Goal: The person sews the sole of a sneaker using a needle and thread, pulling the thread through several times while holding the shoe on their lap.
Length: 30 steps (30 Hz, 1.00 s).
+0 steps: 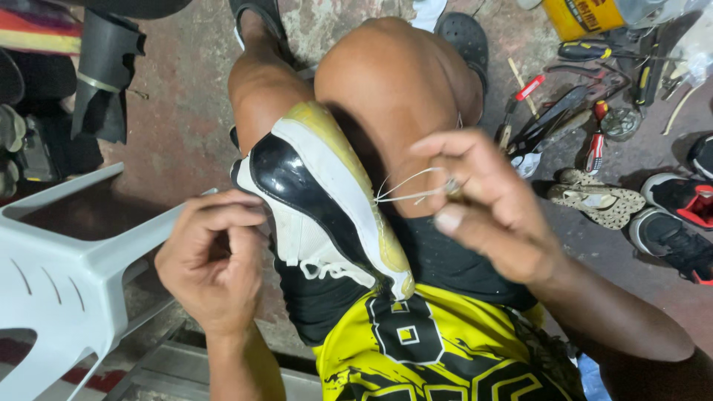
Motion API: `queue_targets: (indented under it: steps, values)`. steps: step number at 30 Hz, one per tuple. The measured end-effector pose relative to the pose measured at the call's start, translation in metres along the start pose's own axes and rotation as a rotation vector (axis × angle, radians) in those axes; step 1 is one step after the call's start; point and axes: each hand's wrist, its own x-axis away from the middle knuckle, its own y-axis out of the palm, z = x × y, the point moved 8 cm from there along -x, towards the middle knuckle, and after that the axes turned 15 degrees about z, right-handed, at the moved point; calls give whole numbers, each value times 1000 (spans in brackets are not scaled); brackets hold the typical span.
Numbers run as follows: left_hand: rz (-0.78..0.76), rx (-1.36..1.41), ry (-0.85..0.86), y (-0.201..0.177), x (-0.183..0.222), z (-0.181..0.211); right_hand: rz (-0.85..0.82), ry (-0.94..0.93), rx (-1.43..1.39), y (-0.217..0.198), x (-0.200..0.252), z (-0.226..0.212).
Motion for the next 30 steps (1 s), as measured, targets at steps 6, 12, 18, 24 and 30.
queue_targets:
  steps: [6,12,18,24,30]
  values:
    - [-482,-173,150,28,-6,-24,92,100,228,41,-7,19]
    - [-326,-144,24,23,-5,-80,117,-63,171,52,-16,10]
    - [-33,584,-391,-11,0,-132,106,-3,176,52,-23,14]
    - [68,686,-445,-52,-13,-177,105,101,0,56,-27,26]
    - [186,698,-523,-80,-41,-192,110,72,32,52,-23,29]
